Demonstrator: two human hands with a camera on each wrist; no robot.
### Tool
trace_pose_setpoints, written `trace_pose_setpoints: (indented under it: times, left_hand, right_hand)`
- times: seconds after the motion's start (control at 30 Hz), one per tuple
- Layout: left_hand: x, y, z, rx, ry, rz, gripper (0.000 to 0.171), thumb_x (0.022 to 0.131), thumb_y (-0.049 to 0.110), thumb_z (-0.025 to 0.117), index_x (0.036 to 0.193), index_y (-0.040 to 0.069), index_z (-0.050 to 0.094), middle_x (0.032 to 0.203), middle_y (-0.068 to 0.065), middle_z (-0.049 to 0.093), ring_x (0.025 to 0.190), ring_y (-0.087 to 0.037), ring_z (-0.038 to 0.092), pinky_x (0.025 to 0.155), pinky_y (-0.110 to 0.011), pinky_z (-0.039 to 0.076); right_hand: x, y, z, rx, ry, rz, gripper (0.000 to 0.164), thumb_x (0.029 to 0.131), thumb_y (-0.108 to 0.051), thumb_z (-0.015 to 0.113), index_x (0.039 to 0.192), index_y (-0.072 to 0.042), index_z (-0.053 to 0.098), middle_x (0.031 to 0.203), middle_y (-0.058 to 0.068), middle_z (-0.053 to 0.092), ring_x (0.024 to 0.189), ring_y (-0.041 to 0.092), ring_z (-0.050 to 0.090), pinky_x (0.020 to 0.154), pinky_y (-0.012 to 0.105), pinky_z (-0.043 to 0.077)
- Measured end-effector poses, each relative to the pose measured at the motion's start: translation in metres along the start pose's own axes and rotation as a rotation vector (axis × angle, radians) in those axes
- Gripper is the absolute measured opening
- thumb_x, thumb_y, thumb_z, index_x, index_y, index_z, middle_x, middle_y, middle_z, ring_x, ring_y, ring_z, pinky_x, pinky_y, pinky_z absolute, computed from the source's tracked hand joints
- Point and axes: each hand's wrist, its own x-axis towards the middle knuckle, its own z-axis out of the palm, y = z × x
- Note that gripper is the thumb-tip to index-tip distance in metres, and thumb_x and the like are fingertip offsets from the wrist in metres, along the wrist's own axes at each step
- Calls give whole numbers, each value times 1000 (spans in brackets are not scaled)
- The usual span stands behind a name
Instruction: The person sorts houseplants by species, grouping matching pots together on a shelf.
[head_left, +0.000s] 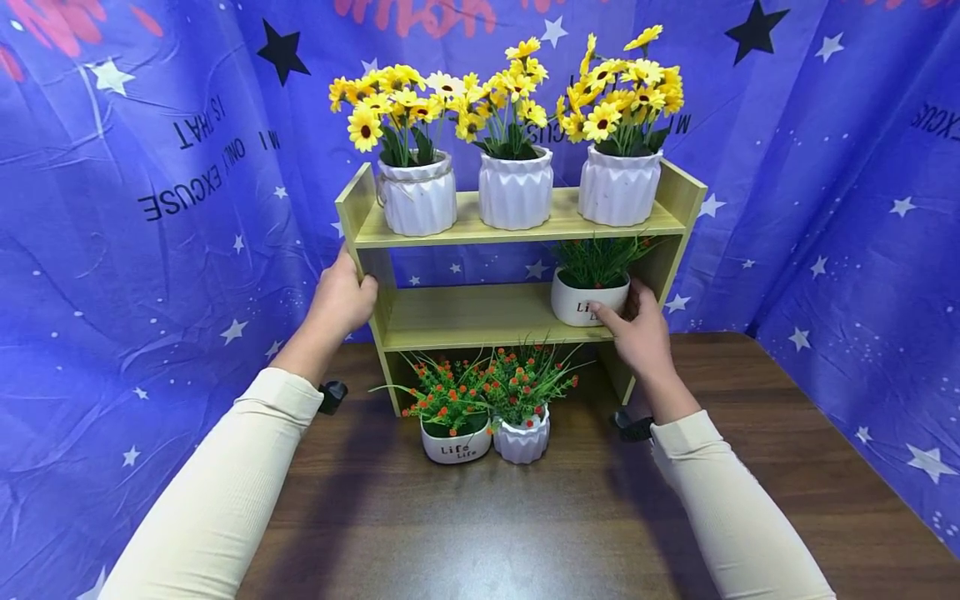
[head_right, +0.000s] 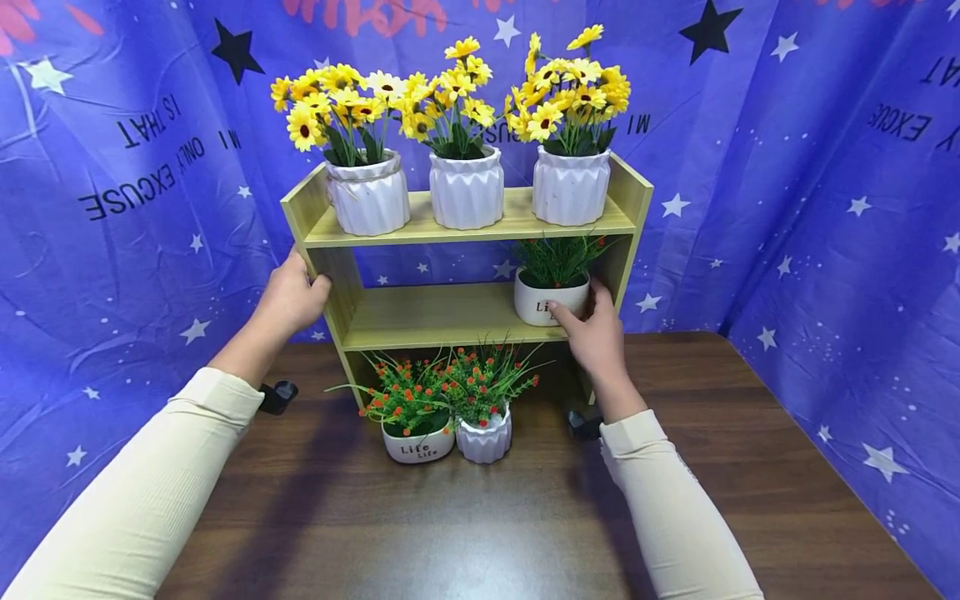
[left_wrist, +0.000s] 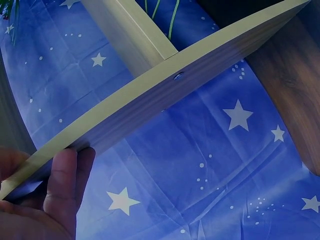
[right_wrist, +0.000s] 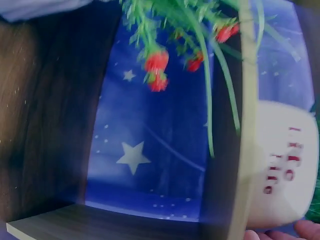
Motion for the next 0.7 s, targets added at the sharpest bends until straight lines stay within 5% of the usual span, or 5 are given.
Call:
trace_pose_setpoints:
  times: [0.17,0.37,0.47,0.7]
  left_hand:
    - [0,1,1,-4,-1,2,46,94,6,46,139,0,39,121,-32,59,114,-47,57,97,-58,43]
    - [0,2,0,0,-10,9,47,93,6,46,139,-1,38,120,-34,59,113,-48,57,96,-58,43]
    - [1,1,0,4,-7,5,48,93,7,46,140,-1,37,120,-34,59,113,-48,57,96,-58,43]
    - [1,1,0,6,-14,-10,51,93,7,45,143,1,36,120,-34,59,114,-49,56,96,-58,43]
  right_hand:
    - [-28,-3,-8,104,91,10,67,93,-19,71,146,5,38,148,23,43,137,31,42,110,44,36]
    - [-75,9,-5,127,181,-4,49,89,-13,74,130,5,54,127,16,61,117,25,56,91,20,43]
    - [-96,21,5,118,141,34,50,88,-14,76,129,4,54,128,15,61,117,25,56,88,19,45]
    - [-124,47,46,65,-104,135,65,85,-18,79,137,3,46,138,22,52,128,37,48,99,50,45]
